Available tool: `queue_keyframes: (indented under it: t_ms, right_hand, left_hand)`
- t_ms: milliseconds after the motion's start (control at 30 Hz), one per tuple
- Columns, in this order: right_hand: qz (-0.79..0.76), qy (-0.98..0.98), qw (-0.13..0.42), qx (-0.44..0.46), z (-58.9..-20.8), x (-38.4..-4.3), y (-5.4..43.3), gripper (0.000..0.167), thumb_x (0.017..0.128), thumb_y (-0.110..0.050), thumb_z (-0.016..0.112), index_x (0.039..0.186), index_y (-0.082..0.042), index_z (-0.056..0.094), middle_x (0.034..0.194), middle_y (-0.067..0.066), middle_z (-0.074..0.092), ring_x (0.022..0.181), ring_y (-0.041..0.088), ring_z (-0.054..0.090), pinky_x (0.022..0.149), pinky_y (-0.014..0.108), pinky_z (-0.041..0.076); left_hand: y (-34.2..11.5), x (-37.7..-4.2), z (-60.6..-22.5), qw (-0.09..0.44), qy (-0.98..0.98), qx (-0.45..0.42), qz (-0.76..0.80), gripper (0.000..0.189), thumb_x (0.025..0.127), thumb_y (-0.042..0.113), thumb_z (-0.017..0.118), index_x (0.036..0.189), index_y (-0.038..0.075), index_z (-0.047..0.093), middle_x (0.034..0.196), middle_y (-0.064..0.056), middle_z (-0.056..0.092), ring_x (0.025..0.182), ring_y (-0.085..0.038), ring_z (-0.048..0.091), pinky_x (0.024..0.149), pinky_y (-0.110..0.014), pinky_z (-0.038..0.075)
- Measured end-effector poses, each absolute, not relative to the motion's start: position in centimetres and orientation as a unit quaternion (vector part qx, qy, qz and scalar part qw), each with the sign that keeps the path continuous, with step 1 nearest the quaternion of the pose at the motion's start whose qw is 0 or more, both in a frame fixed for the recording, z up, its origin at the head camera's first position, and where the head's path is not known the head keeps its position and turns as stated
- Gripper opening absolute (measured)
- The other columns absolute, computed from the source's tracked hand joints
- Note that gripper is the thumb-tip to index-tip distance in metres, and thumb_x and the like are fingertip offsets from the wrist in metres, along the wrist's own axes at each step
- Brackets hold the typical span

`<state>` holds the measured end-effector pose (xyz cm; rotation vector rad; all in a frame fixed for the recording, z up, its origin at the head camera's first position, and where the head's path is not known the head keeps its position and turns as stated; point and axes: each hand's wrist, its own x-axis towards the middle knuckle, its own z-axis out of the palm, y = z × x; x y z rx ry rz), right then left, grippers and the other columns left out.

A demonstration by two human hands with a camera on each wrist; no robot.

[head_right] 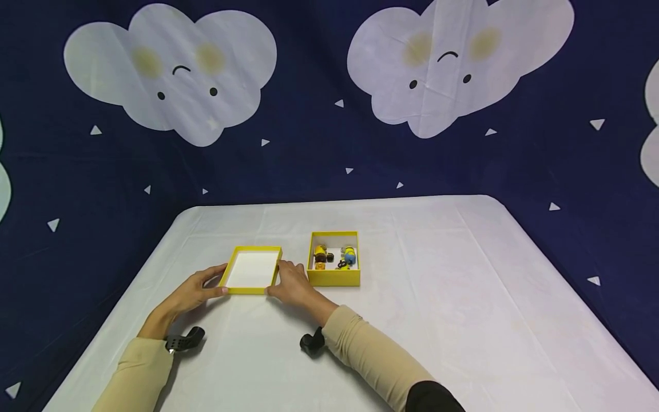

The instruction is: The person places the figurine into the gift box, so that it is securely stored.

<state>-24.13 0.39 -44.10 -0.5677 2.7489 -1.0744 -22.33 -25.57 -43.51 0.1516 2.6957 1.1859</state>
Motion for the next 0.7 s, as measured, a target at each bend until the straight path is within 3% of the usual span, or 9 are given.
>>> queue_keyframes:
  t_ms: [267, 433, 700]
  right_hand:
    - [-0.369, 0.908, 0.071, -0.187, -44.0, -23.9, 0.5, 0.074, 0.079, -0.029, 0.073, 0.139, -0.001, 0.042, 0.139, 0.015, 0.05, 0.123, 0.033, 0.044, 0.105, 0.041, 0.039]
    - [-0.379, 0.904, 0.072, -0.183, -43.8, -23.7, 0.5, 0.075, 0.08, -0.029, 0.073, 0.141, -0.003, 0.04, 0.142, 0.015, 0.047, 0.128, 0.033, 0.042, 0.108, 0.042, 0.037]
    - [-0.405, 0.893, 0.042, -0.194, -42.7, -23.1, 0.4, 0.072, 0.08, -0.027, 0.071, 0.142, -0.004, 0.039, 0.138, 0.012, 0.051, 0.125, 0.032, 0.044, 0.105, 0.042, 0.04]
  left_hand:
    - [-25.6, -22.3, -43.3, 0.094, 0.906, 0.065, 0.408, 0.078, 0.082, 0.028, 0.072, 0.144, 0.0, 0.034, 0.151, -0.025, 0.03, 0.142, -0.046, 0.015, 0.111, -0.066, 0.011]
    - [-25.6, -21.9, -42.8, 0.083, 0.897, 0.096, 0.424, 0.074, 0.084, 0.023, 0.069, 0.143, -0.004, 0.033, 0.148, -0.027, 0.033, 0.14, -0.048, 0.022, 0.11, -0.065, 0.018]
    - [-25.8, -21.2, -41.6, 0.062, 0.878, 0.087, 0.466, 0.073, 0.084, 0.021, 0.069, 0.145, 0.003, 0.034, 0.149, -0.024, 0.033, 0.135, -0.046, 0.032, 0.107, -0.061, 0.029]
